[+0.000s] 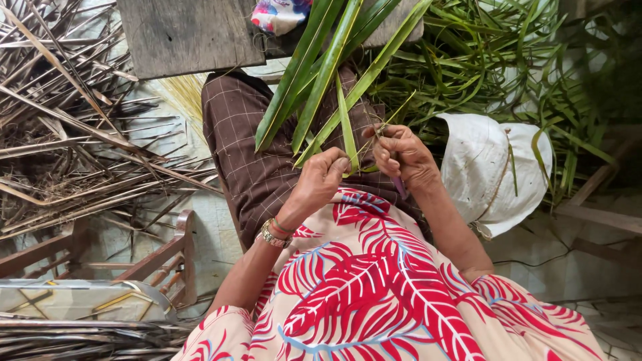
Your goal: Stripping the leafy part from palm fronds to collect the midribs using a small knife
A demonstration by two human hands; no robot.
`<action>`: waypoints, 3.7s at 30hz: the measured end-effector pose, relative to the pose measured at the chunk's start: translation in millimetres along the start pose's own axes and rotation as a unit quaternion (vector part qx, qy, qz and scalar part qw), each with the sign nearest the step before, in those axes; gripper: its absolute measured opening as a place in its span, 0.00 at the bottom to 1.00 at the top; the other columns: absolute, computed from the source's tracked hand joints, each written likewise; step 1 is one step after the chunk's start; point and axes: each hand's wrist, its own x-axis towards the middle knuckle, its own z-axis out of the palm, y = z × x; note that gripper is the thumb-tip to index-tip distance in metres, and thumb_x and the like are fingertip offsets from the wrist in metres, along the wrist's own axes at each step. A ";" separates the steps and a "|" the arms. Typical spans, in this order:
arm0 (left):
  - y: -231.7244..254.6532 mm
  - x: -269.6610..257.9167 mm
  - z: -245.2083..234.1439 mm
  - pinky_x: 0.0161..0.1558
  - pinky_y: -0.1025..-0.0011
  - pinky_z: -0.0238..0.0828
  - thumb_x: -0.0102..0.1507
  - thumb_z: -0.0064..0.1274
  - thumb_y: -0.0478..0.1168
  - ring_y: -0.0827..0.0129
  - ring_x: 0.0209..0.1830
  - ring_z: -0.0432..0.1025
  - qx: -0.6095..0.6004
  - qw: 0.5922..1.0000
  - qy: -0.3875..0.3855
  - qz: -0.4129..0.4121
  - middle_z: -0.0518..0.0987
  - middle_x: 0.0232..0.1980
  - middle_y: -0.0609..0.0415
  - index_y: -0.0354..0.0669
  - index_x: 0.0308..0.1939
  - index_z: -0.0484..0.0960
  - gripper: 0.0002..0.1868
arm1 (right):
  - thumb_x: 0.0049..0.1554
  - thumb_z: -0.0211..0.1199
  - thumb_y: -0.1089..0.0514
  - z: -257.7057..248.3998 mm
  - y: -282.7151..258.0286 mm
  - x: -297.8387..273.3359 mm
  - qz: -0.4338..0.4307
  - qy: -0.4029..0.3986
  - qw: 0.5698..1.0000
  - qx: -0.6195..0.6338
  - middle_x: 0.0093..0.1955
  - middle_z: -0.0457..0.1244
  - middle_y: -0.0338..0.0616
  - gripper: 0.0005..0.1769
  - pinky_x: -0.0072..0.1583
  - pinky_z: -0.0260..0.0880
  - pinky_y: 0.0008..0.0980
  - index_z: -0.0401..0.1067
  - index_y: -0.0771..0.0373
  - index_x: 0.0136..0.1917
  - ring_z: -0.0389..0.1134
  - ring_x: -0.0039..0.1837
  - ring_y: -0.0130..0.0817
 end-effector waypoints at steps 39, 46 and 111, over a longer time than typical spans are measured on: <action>-64.6 -81.1 -255.5 0.32 0.74 0.80 0.69 0.45 0.36 0.70 0.26 0.77 -0.087 0.865 0.488 0.074 0.81 0.29 0.52 0.35 0.35 0.80 0.12 | 0.73 0.54 0.53 -192.8 -89.4 -69.8 -0.042 0.227 0.932 -0.281 0.47 0.62 0.29 0.12 0.40 0.59 0.16 0.66 0.56 0.67 0.59 0.40 0.15; -209.2 -94.3 -287.7 0.24 0.76 0.76 0.61 0.43 0.20 0.69 0.24 0.76 -0.129 0.834 0.528 0.097 0.81 0.32 0.46 0.38 0.50 0.66 0.16 | 0.69 0.59 0.53 -209.2 -98.8 -57.1 0.029 0.265 0.927 -0.265 0.43 0.64 0.30 0.11 0.39 0.59 0.20 0.71 0.55 0.63 0.61 0.38 0.17; -65.6 64.2 -18.3 0.33 0.44 0.74 0.66 0.37 0.32 0.36 0.33 0.75 0.214 0.946 0.232 0.075 0.71 0.39 0.43 0.40 0.50 0.69 0.10 | 0.60 0.60 0.66 26.6 36.2 5.6 -0.026 0.147 0.844 -0.515 0.29 0.66 0.60 0.11 0.20 0.66 0.27 0.73 0.73 0.56 0.67 0.22 0.35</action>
